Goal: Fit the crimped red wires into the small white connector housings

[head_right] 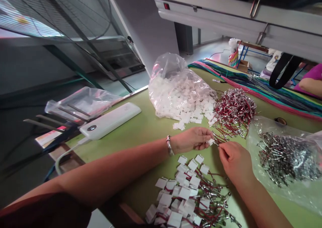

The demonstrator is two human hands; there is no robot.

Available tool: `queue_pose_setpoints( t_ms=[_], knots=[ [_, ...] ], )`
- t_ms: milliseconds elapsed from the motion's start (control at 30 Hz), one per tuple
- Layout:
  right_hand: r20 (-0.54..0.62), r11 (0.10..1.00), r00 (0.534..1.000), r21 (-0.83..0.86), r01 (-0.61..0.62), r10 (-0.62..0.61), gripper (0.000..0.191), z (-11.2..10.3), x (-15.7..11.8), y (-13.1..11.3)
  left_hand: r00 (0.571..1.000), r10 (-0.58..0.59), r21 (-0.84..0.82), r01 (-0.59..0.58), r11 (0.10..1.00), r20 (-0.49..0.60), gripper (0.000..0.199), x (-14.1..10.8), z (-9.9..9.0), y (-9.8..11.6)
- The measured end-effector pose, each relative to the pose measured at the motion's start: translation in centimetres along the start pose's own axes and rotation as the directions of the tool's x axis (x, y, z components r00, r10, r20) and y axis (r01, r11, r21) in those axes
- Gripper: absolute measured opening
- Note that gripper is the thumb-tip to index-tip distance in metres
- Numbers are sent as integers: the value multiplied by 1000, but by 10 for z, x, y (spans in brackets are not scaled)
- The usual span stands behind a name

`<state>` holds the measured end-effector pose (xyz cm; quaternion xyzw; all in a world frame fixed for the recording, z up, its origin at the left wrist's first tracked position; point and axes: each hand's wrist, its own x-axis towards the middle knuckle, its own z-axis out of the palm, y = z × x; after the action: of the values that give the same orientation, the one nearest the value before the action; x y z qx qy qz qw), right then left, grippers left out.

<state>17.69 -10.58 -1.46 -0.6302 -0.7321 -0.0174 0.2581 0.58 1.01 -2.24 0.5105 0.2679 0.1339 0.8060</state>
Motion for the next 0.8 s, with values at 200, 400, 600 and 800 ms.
queue_pose_setpoints(
  t_ms=[200,400,600,800],
  knots=[
    [-2,960,995,-260,100,-104,32,6,-4,-13,997,0,59,-4,998,73,32,-2,3,-2],
    [222,981,964,90,-170,147,22,4,-6,-10,990,1,81,-12,997,138,34,-3,-1,0],
    [275,986,959,127,-111,73,28,7,-8,-6,978,-53,111,31,993,200,35,0,-7,-2],
    [282,998,958,35,-60,47,26,8,-12,-15,971,-84,208,37,977,223,25,0,-5,-4]
  ],
)
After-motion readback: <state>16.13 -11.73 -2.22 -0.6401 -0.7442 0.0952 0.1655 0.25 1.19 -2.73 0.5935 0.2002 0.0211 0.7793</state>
